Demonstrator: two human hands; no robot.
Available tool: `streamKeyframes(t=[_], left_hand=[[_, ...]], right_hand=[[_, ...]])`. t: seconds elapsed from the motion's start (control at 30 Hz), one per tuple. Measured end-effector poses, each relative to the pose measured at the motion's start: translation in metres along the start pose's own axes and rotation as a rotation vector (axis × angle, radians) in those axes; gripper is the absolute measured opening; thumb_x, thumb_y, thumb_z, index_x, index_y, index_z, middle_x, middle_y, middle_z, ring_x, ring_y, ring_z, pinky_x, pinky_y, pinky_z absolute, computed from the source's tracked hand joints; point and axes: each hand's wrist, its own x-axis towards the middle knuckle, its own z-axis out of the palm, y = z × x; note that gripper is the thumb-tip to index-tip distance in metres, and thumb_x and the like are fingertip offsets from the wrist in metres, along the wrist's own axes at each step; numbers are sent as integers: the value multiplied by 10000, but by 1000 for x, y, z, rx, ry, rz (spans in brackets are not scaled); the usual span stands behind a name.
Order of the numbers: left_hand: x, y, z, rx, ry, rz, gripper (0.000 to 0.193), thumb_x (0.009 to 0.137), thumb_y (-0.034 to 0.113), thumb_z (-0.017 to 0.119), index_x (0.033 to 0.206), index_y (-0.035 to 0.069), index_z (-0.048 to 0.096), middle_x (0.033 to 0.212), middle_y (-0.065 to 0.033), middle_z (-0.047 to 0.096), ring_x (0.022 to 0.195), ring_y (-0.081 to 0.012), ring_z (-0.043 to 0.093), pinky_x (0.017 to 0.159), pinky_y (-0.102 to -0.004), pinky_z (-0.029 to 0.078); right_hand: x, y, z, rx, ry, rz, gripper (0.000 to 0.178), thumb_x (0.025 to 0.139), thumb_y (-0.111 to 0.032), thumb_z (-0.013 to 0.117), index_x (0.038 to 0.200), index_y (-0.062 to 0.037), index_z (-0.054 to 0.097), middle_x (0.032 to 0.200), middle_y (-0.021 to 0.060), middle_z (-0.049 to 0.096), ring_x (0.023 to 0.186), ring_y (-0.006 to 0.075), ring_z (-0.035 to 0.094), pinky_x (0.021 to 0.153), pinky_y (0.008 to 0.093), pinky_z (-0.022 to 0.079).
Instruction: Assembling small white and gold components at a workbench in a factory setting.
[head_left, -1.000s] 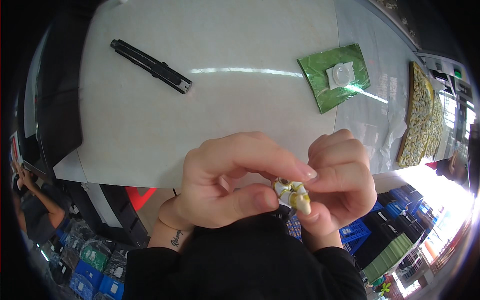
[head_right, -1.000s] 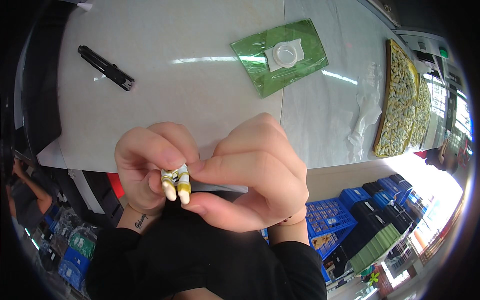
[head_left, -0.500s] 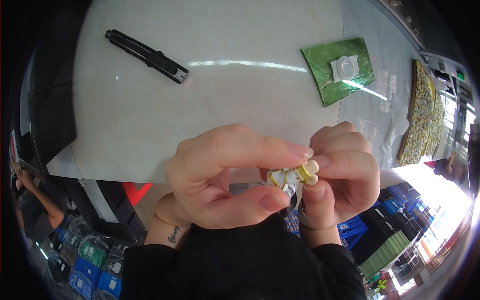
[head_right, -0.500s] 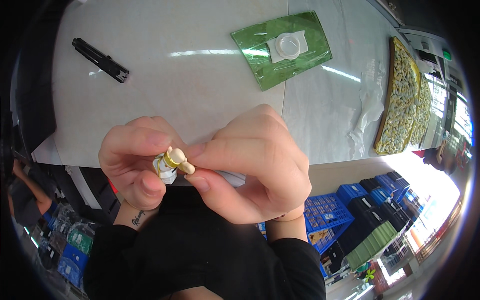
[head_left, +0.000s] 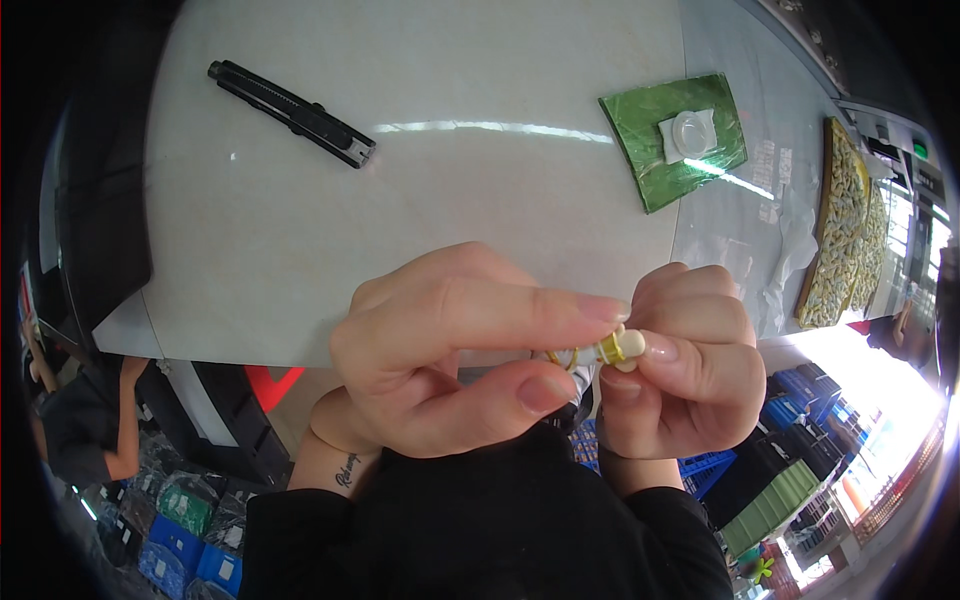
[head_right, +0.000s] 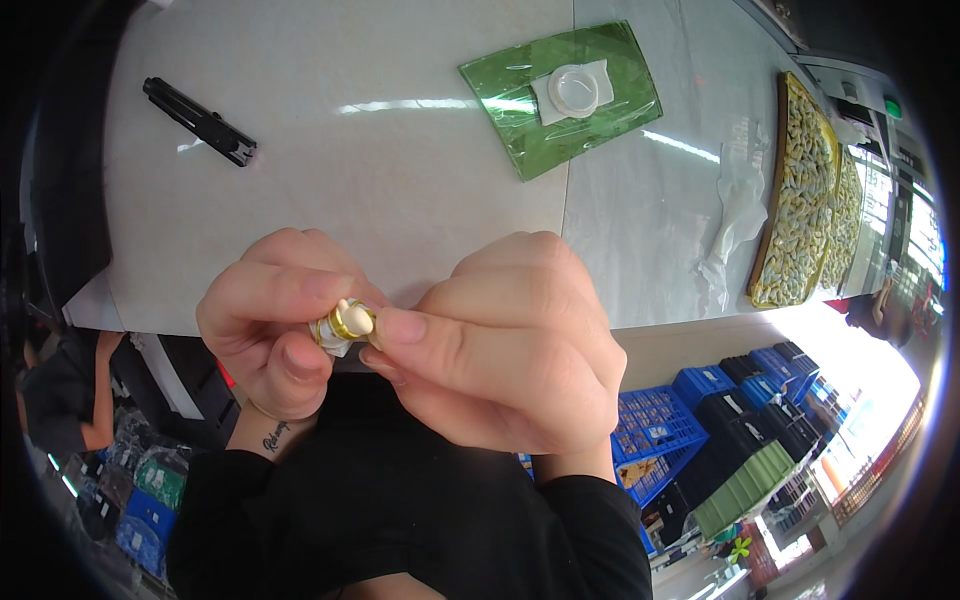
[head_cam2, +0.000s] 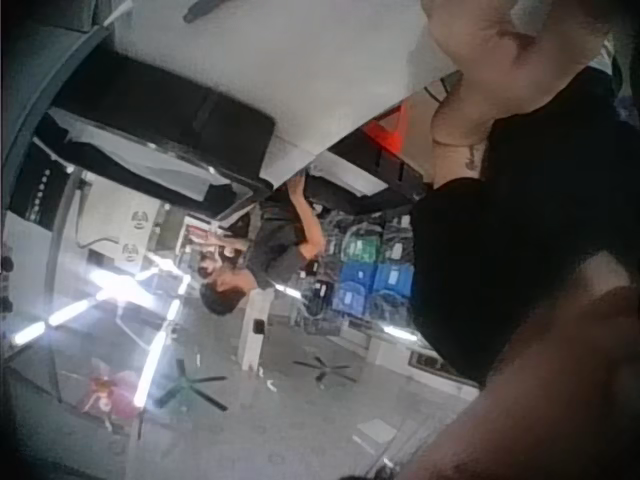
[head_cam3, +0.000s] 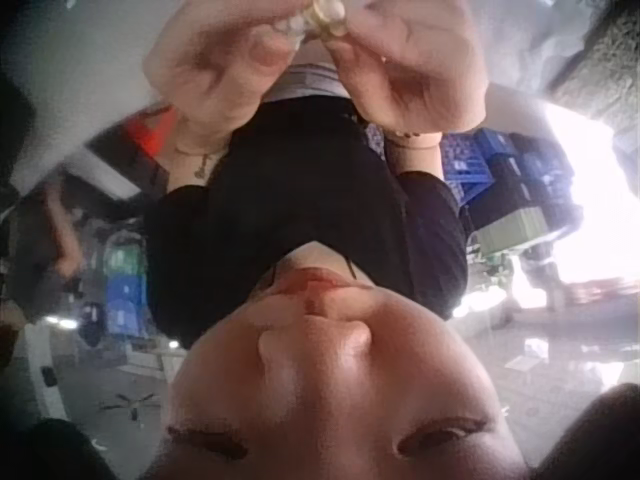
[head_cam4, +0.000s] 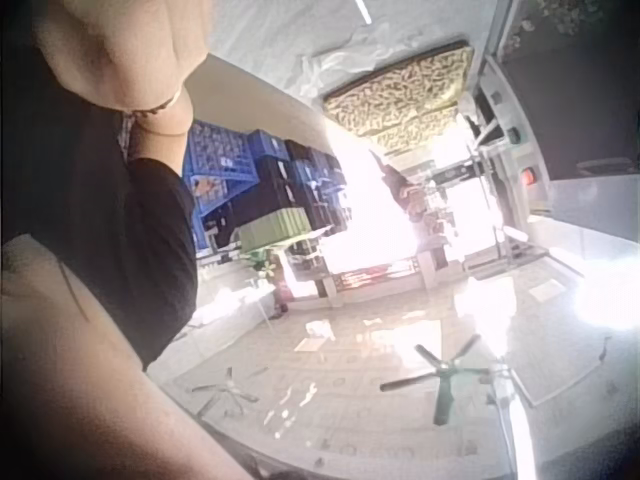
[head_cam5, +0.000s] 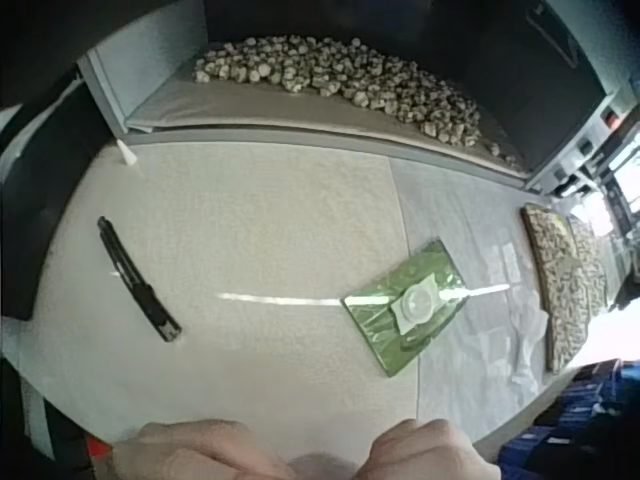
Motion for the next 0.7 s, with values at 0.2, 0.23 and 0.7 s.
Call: streamKeyframes(t=[0.2, 0.23, 0.7], left_hand=[[1, 2, 3, 0, 2, 21, 271, 857, 242, 536, 941, -16, 526, 742, -114, 534, 591, -153, 540, 491, -218, 435], [2, 3, 2, 7, -2, 15, 267, 858, 241, 534, 936, -15, 530, 739, -113, 533, 590, -153, 539, 489, -219, 435], [2, 3, 1, 15, -28, 22, 256, 861, 231, 529, 917, -18, 547, 726, -119, 540, 566, -146, 532, 479, -214, 423]], right_hand=[[-1, 1, -8, 25, -137, -49, 139, 740, -67, 633, 815, -18, 527, 687, 66, 506, 591, 154, 434, 504, 268, 378], [0, 1, -10, 25, -136, -49, 139, 740, -67, 633, 815, -18, 527, 687, 66, 506, 591, 154, 434, 504, 268, 378], [1, 5, -13, 102, -169, -33, 161, 726, -58, 642, 829, -16, 526, 684, 64, 521, 586, 150, 447, 499, 262, 368]])
